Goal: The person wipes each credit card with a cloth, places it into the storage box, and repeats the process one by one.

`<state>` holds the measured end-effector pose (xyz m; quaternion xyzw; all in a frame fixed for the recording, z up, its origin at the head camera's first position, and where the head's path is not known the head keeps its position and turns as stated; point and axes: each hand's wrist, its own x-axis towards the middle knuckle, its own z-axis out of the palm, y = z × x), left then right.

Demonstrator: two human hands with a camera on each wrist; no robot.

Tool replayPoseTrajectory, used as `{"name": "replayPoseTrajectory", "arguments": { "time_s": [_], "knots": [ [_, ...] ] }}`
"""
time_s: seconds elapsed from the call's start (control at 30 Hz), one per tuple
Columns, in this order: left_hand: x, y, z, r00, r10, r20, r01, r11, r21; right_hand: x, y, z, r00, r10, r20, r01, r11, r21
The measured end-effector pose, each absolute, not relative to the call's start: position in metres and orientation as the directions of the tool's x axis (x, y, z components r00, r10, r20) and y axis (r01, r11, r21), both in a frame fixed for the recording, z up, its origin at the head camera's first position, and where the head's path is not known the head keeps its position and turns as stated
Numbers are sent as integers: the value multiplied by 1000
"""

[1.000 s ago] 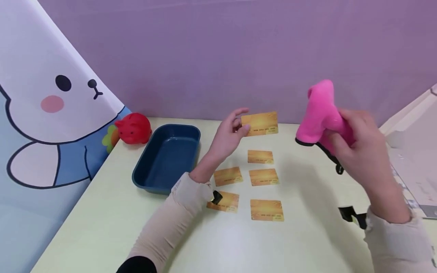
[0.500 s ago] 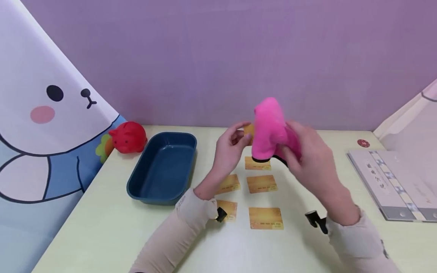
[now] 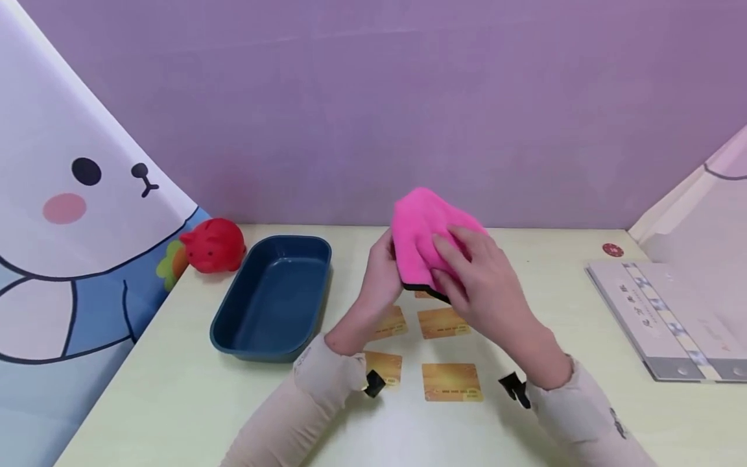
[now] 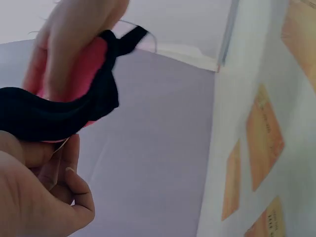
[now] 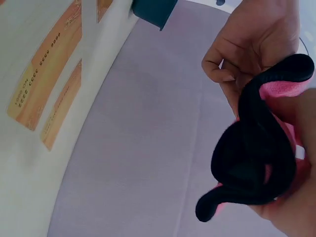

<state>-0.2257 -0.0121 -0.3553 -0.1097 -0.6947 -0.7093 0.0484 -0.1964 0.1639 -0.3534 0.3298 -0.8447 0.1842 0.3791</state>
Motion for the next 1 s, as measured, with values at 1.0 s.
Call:
{"name": "replayPoseTrajectory", "arguments": {
  "time_s": [1.0],
  "knots": [
    [-222, -23, -332, -953, 120, 278, 282, 11, 959, -203, 195, -340, -548, -139, 825, -508, 838, -197]
  ]
}}
